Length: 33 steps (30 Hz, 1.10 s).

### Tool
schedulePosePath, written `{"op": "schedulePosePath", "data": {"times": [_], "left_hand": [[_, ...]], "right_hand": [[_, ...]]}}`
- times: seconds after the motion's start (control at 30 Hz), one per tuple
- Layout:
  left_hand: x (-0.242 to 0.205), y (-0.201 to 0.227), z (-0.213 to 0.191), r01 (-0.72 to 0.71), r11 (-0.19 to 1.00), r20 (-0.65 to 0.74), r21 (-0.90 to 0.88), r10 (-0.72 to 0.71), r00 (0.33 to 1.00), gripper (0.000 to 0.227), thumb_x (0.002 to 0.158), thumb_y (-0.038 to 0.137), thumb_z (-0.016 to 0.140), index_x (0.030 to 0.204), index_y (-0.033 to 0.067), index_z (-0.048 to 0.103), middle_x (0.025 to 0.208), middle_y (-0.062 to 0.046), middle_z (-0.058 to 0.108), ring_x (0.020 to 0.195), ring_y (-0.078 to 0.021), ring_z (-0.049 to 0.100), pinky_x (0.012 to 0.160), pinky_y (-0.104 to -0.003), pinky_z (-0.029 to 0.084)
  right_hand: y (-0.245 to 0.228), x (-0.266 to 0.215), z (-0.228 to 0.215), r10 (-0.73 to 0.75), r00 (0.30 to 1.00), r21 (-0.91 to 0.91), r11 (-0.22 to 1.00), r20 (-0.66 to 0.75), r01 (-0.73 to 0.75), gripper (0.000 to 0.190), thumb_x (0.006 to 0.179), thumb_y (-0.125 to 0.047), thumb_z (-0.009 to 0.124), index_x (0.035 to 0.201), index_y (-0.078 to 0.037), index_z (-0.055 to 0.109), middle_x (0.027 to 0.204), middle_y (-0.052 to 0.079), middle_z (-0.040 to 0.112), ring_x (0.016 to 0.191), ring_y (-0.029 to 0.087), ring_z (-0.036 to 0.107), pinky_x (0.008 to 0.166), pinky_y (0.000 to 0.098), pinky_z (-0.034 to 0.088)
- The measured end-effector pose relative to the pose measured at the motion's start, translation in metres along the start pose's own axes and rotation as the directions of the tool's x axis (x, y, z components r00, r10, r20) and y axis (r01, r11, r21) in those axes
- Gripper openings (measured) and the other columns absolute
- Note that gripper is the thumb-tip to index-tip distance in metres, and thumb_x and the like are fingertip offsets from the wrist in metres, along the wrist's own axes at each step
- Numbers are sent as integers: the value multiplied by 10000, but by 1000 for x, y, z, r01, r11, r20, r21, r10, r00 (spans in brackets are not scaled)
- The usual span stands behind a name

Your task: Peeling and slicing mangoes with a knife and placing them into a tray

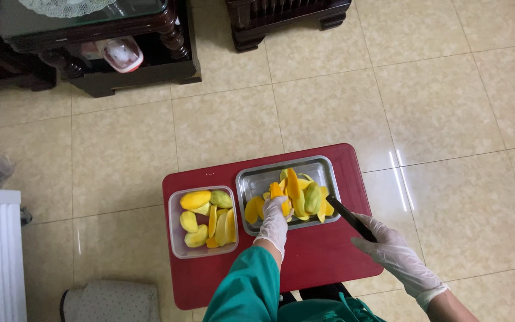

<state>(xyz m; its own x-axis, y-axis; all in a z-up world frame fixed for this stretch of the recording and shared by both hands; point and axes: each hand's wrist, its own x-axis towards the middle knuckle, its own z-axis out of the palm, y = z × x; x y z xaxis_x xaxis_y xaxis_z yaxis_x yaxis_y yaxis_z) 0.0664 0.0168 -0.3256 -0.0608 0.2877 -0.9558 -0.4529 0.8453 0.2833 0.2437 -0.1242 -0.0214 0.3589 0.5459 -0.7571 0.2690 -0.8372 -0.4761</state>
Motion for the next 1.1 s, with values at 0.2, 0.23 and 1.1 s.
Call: {"op": "schedulePosePath", "data": {"times": [0.2, 0.23, 1.1], "left_hand": [[-84, 30, -24, 116, 977, 262, -179, -67, 963, 494, 708, 215, 666, 1194, 132, 704, 1063, -145, 746, 782, -268, 689, 553, -340, 563], [-99, 34, -27, 116, 976, 261, -186, -65, 963, 494, 708, 215, 666, 1194, 132, 704, 1063, -145, 746, 782, -268, 689, 553, -340, 563], [-8, 88, -262, -352, 912, -228, -211, 304, 925, 545, 736, -50, 758, 1147, 305, 732, 1219, -148, 653, 1008, -485, 659, 675, -732, 582]], "right_hand": [[-13, -3, 8, -23, 998, -90, 996, 56, 28, 624, 875, -206, 736, 1470, -366, 635, 1089, 24, 747, 944, 188, 660, 890, 309, 526], [-18, -7, 9, -26, 998, -96, 995, 59, 32, 624, 875, -206, 736, 1470, -366, 635, 1089, 24, 747, 944, 188, 660, 890, 309, 526], [-59, 126, 106, -103, 975, 179, 982, 196, 68, 667, 972, -219, 649, 1578, -43, 435, 804, 272, 691, 648, 364, 758, 424, 358, 538]]}}
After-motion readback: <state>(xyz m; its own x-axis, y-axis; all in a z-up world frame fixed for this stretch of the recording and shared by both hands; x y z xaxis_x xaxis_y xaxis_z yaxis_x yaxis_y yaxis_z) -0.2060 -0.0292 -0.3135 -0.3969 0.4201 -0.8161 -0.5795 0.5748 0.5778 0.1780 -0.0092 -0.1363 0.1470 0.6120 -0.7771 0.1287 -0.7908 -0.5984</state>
